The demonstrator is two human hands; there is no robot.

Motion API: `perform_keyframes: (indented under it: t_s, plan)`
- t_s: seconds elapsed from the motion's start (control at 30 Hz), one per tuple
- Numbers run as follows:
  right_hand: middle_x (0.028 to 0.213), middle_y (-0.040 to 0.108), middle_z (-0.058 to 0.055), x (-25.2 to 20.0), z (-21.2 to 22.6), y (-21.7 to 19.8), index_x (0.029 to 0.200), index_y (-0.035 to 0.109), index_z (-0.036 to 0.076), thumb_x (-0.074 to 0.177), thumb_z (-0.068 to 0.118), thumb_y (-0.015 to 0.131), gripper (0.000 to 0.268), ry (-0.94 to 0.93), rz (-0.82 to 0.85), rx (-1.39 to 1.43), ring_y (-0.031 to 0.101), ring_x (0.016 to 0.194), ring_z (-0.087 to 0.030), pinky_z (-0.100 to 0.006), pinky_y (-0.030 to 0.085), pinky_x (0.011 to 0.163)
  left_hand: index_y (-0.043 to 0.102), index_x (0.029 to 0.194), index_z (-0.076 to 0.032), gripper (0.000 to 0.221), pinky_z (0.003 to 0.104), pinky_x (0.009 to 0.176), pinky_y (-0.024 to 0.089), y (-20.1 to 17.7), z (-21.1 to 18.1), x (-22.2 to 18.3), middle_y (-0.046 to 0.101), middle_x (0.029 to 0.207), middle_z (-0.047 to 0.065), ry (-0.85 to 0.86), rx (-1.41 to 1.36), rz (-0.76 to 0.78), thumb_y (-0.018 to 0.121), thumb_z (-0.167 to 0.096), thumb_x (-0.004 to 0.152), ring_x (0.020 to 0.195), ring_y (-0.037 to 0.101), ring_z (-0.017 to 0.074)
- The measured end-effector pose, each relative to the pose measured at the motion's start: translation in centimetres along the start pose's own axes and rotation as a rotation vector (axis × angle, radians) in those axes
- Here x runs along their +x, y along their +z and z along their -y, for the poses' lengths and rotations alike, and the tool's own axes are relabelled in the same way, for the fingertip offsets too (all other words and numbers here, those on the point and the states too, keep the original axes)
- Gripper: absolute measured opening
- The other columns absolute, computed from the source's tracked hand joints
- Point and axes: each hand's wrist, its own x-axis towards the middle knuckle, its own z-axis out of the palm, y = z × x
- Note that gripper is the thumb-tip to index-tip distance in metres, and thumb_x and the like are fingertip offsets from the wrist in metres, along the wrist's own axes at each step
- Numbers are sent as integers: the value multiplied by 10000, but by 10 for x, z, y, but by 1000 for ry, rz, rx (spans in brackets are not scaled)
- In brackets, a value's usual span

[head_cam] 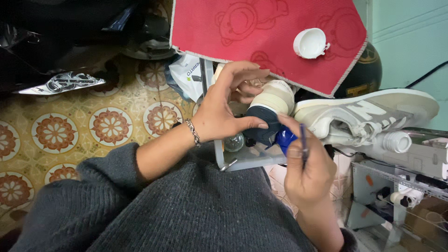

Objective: The person applies a liquid substance to a shoe with a brush and presses parts of the shoe together by hand.

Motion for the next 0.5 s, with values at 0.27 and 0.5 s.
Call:
perform_keyframes:
  t_s: [0.27, 0.5]
  plan:
    - [1339, 676, -212, -3, -10, 5, 1338, 593, -73, 1107, 240, 384, 441, -62, -83, 94, 680, 1269, -329, -404, 528, 1122, 413, 1427, -197, 863, 265, 900, 526, 0, -6, 5, 583, 1392, -9, -24, 149, 69, 921, -351, 746, 1123, 528, 108]
    - [1046, 749, -187, -26, -46, 0, 783, 477, 47, 1066, 77, 419, 290, -51, -196, 148, 671, 637, -174, -246, 397, 500, 447, 1449, -134, 842, 273, 959, 499, -6, -15, 8, 536, 1240, 33, 17, 228, 137, 908, -314, 767, 1123, 522, 150]
